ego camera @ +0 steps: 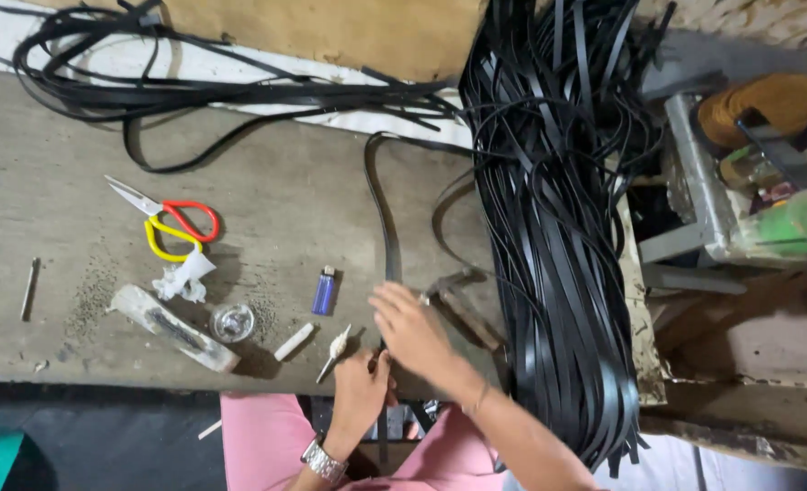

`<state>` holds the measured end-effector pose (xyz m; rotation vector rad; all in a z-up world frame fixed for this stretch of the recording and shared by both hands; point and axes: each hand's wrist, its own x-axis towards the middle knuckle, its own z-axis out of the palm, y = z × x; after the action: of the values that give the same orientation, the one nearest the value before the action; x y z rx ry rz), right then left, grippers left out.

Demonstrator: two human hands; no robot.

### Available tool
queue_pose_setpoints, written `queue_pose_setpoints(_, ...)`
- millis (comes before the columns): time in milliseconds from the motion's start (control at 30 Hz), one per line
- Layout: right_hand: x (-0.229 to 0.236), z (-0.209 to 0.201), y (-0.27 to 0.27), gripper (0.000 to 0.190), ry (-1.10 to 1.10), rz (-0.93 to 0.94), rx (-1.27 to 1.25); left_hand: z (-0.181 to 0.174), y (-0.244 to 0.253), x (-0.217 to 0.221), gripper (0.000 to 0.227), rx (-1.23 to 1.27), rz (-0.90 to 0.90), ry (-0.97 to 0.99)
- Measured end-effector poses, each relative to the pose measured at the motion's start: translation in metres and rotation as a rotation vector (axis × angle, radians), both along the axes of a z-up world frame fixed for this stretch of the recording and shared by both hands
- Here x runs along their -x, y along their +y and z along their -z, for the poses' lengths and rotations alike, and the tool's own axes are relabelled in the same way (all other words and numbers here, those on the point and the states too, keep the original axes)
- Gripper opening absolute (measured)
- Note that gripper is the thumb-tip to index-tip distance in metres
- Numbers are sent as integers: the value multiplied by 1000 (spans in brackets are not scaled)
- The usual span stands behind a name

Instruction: The person repeatedly applies a white substance to a black rubber tube and uses a hammer to press it into place. They handle multiple tubes from a pile, applying the substance and hammering each one before moving to the next.

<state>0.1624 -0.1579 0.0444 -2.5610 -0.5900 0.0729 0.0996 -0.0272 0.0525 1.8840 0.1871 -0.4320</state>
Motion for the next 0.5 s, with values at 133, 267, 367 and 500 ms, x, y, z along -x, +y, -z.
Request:
queue_pose_setpoints(133, 44, 19, -10, 31, -375, 6, -9, -11, 6, 13, 23, -32, 50, -31)
queue_pose_setpoints(267, 48, 29, -14, 50, -383, -93, 130, 16, 18, 41, 57, -64, 56, -35)
queue_pose_setpoints(367, 42, 34, -12, 63, -315, -91, 160, 18, 24, 61, 67, -130, 43, -51)
queue_pose_setpoints(500, 25, 33, -7, 66, -18, -13, 25, 34, 23, 79, 59, -94, -41, 10)
